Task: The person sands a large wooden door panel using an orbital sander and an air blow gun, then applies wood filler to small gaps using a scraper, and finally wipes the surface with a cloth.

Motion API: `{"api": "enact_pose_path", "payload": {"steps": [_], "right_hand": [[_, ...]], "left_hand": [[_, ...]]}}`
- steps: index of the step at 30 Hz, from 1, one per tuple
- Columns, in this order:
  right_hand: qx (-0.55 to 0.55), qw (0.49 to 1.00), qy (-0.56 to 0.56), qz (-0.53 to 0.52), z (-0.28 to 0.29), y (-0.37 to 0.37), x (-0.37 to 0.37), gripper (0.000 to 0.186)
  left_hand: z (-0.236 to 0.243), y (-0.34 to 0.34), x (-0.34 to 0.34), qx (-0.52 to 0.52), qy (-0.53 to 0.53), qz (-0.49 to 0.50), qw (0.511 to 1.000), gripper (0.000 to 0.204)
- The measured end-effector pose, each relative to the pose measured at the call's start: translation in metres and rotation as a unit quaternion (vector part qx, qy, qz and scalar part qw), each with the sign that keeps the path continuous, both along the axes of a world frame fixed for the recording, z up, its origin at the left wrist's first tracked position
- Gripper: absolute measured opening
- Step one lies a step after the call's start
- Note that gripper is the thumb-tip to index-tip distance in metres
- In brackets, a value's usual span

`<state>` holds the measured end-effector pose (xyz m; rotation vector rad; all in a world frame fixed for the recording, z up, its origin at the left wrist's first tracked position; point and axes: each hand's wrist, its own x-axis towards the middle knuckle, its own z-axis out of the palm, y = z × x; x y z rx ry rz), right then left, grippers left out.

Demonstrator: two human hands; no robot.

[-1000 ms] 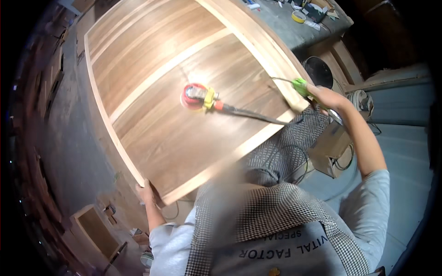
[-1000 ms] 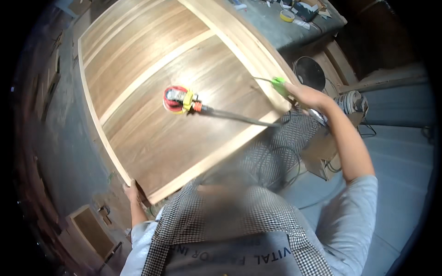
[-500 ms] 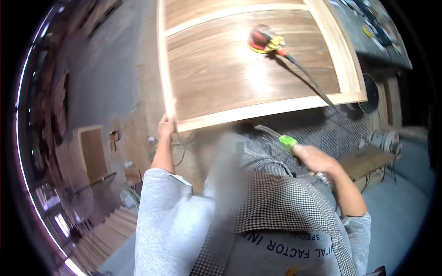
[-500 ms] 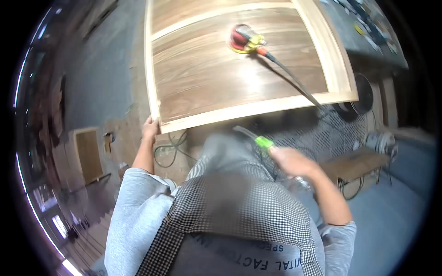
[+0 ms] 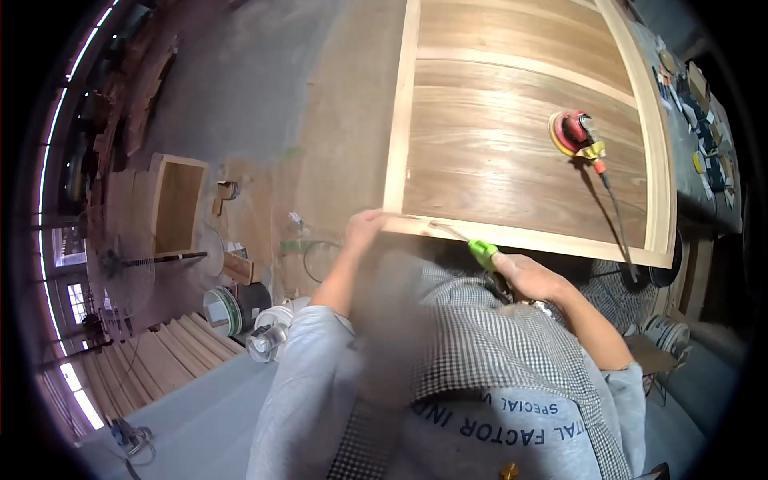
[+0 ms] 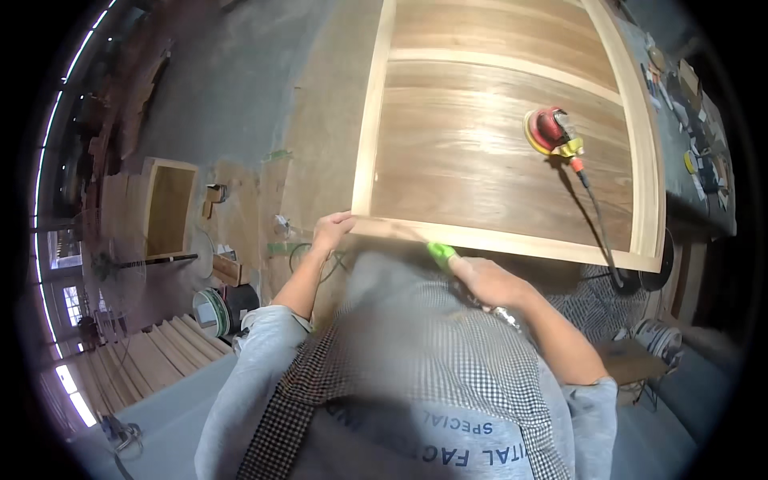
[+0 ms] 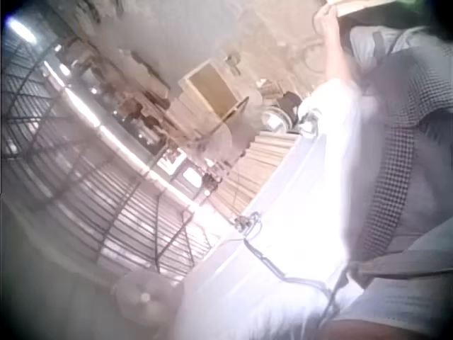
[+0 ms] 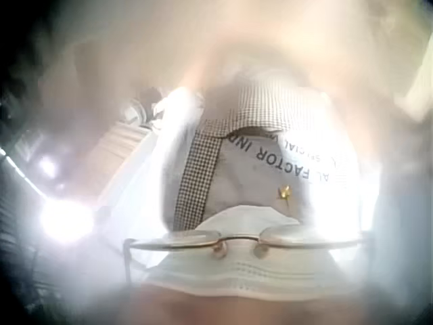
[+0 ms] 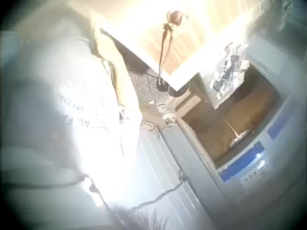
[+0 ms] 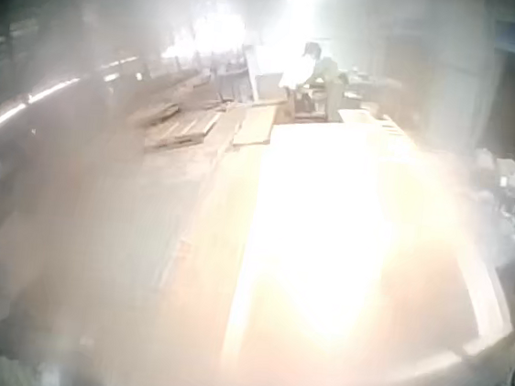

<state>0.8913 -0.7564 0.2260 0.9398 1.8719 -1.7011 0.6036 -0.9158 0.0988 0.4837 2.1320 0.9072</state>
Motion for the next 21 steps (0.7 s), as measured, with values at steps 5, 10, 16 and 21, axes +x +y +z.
{"api": "enact_pose_path", "payload": {"steps": [5, 10, 16, 21], "right_hand": [[-0.043, 0.983, -0.009, -0.176, -0.015, 0.007, -0.056, 0.055], [-0.137, 0.955, -0.089, -0.246, 0.001, 0.012, -0.139, 0.051], [-0.090, 0.906, -0.114, -0.397, -0.004, 0.033, -0.203, 0.051], [-0.065, 0.891, -0.173, -0.414, 0.017, 0.019, -0.208, 0.053]], "left_hand": [[-0.020, 0.000, -0.044, -0.014, -0.174, -0.149, 0.973, 0.021], [0.015, 0.022, -0.108, -0.048, -0.181, -0.341, 0.921, 0.021], [0.117, 0.093, -0.258, -0.013, -0.105, -0.294, 0.950, 0.012], [0.230, 0.156, -0.302, 0.555, -0.118, -0.519, 0.639, 0.023]]}}
